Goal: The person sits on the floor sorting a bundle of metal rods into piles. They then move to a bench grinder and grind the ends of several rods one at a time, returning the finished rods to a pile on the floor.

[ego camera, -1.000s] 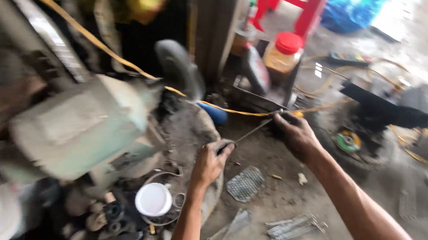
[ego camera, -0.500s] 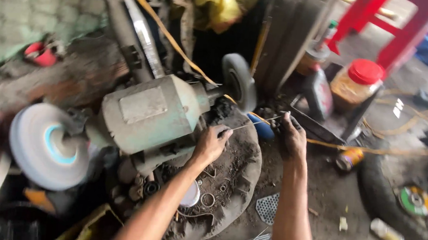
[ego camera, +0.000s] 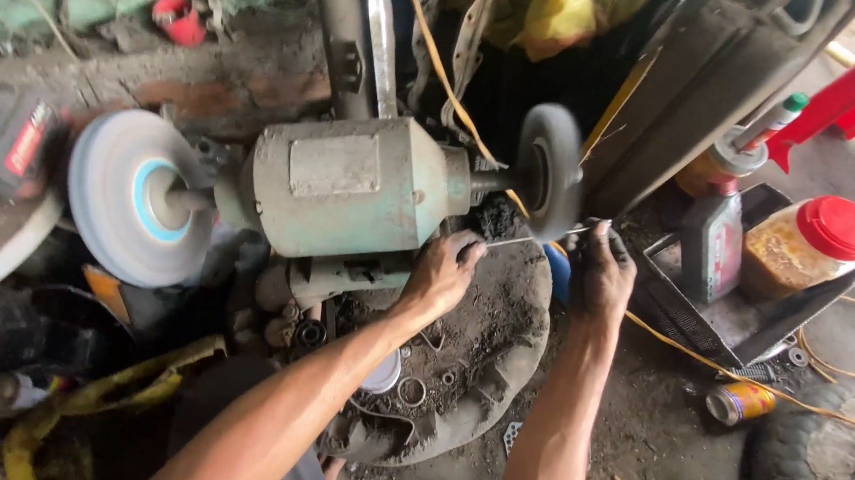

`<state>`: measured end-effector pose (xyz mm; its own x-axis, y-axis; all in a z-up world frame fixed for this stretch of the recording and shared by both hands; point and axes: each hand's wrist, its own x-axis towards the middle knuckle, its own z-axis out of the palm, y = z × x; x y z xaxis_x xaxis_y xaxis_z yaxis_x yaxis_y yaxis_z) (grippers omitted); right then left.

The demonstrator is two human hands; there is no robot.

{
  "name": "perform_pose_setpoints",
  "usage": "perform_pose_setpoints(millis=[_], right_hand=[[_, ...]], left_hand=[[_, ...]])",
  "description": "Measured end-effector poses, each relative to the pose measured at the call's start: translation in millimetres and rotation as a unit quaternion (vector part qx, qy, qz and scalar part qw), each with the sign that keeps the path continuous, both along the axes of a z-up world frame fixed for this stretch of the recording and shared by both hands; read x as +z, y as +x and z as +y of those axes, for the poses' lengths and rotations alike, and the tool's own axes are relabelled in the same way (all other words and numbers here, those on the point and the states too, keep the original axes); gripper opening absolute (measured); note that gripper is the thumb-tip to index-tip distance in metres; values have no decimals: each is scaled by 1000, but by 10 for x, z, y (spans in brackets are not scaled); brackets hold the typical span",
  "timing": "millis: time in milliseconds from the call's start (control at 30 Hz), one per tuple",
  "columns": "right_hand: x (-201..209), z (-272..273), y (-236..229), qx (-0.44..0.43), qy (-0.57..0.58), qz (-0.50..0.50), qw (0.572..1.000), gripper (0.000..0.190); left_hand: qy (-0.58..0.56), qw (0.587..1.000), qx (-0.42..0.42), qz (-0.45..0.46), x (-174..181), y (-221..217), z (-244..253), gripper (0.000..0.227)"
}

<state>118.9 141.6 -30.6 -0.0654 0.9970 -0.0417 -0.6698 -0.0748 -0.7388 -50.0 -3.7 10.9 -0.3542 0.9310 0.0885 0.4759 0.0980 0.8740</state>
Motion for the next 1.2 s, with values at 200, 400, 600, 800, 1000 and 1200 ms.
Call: perform_pose_setpoints(millis=[200, 400, 600, 800, 1000, 1200], right_hand=[[170, -88, -134, -45, 25, -31, 998, 24], [136, -119, -80, -90, 23, -53, 994, 23], [32, -34, 88, -59, 20, -30, 998, 20], [-72, 57, 211, -38, 28, 5, 999, 19], [218, -192, 62, -47, 37, -26, 998, 17], [227, -288, -103, -43, 40, -61, 996, 18]], left_hand=[[-11, 1000, 7, 6, -97, 1, 83, 34], [13, 999, -12, 35, -230, -23, 286, 34], [3, 996, -14, 83, -142, 85, 315, 32], [61, 995, -53, 51, -128, 48, 339, 27], [26, 998, -60, 11, 2, 35, 113, 25], [-1, 998, -24, -63, 106, -52, -116, 25]])
